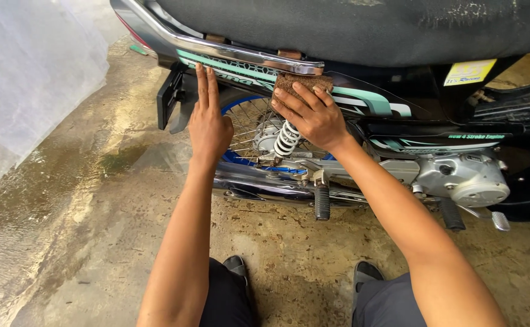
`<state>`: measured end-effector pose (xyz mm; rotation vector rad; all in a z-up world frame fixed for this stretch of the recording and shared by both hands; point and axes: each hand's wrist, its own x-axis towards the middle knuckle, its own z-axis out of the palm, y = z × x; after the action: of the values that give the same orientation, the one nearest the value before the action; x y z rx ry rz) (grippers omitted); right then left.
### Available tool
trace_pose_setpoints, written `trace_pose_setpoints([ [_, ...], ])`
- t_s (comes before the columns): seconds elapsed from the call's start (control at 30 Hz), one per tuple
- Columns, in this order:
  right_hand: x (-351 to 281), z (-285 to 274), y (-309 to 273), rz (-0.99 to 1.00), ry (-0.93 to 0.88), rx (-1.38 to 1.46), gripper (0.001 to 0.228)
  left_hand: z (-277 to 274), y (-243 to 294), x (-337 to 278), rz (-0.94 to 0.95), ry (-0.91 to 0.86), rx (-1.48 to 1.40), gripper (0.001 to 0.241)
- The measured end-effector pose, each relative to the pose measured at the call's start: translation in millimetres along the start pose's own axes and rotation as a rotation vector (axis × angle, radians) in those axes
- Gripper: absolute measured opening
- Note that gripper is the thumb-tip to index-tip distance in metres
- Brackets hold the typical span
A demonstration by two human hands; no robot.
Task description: The person cleans and wipes the body panels of a motorcycle using a cloth.
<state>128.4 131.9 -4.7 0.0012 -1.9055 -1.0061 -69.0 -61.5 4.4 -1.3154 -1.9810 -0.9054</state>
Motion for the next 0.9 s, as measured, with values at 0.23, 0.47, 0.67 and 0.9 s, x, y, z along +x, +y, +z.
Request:
trace_pose_setpoints([
  [0.23,27.5,16.0,-28.2,0.057,0.007,0.024,0.036,-4.6,1.6,0.4,-0.011,0.001,-0.026,0.105],
  [0.47,94.9,23.1,-56.9,0.085,-0.066,0.227,0.039,1.0,-5.8,-0.5,0.022,0.034,-0.054,0.1],
  [0.67,100.7,22.5,-59.0,0.16,-0.067,0.358,0.037,-14.9,1.4,2.5,-0.054,-0.09,-0.072,0.096],
  [0.9,51.7,12.3,-26.3,0.068,0.017,0.185,0.035,-18.5,3.2,5.1,0.059,0.03,-0.081,0.098],
])
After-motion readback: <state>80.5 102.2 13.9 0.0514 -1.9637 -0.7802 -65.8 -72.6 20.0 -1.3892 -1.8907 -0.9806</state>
